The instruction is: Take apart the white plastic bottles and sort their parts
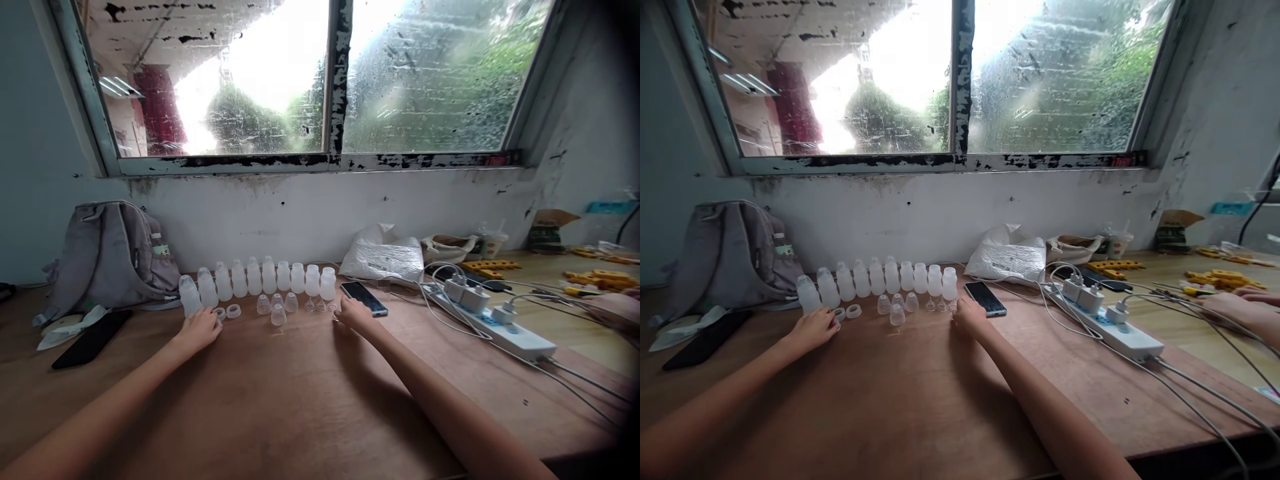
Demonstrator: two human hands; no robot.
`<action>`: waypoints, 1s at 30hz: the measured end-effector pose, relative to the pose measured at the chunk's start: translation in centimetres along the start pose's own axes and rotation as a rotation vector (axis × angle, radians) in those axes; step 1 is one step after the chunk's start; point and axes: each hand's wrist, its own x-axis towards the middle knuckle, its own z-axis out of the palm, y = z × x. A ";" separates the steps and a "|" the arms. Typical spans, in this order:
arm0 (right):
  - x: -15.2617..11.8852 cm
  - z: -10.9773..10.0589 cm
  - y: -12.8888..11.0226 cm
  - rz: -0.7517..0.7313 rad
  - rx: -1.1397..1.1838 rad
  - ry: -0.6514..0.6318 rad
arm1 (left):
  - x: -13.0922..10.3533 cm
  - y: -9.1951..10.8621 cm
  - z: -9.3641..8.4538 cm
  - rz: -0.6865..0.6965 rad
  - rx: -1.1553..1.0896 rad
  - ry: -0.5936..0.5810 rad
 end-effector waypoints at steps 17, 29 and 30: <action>-5.7 3.9 -6.1 -0.886 0.551 -0.054 | 1.3 11.7 -4.7 0.450 -0.726 0.357; -4.3 5.2 -5.6 -0.521 0.831 0.039 | -0.5 12.6 1.2 0.505 -0.668 0.213; -4.5 5.0 -5.7 -0.542 0.810 0.046 | -0.4 12.6 1.3 0.501 -0.662 0.209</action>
